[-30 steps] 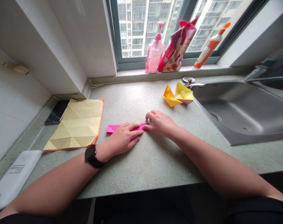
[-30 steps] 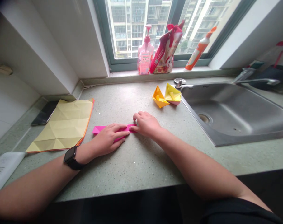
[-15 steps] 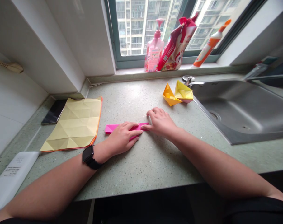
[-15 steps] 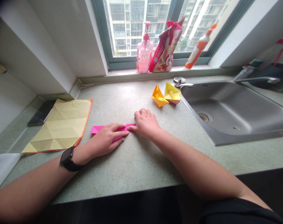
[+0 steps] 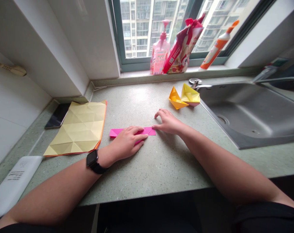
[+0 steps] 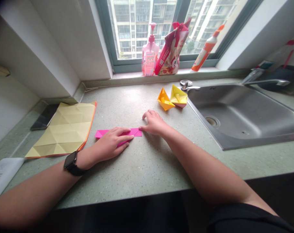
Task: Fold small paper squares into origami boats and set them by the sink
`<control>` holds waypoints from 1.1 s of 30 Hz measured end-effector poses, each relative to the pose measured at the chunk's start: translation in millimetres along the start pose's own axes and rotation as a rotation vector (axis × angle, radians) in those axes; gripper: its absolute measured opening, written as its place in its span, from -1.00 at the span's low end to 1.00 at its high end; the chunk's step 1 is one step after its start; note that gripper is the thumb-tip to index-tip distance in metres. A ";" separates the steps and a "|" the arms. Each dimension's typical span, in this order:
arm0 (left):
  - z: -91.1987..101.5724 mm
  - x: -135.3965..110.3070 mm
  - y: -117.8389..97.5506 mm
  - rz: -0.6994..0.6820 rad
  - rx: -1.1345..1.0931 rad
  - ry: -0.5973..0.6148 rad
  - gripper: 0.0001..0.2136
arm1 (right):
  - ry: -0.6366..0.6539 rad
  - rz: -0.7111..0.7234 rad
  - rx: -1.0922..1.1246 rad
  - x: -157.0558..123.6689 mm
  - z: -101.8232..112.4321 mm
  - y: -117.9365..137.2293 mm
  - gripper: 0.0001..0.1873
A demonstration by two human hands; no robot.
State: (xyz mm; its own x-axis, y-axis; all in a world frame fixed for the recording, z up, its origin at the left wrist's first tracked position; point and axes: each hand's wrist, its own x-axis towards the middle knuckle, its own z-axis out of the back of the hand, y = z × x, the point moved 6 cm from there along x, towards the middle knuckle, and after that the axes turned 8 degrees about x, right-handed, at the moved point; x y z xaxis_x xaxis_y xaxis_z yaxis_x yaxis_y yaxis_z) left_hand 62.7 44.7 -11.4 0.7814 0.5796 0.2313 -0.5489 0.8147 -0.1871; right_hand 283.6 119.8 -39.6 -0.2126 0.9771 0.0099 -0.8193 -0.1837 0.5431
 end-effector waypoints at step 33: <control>78.5 -19.9 43.9 0.060 0.277 0.235 -0.63 | 0.173 0.590 0.014 -31.1 -9.4 73.5 -0.87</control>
State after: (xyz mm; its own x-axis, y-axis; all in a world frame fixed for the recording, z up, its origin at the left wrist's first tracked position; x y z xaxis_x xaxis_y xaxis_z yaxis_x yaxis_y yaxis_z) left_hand -0.3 70.5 50.7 0.7743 0.6328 -0.0036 -0.6306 0.7720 0.0797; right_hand 225.0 75.0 -8.0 -0.7124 0.6792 0.1767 -0.5304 -0.6860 0.4981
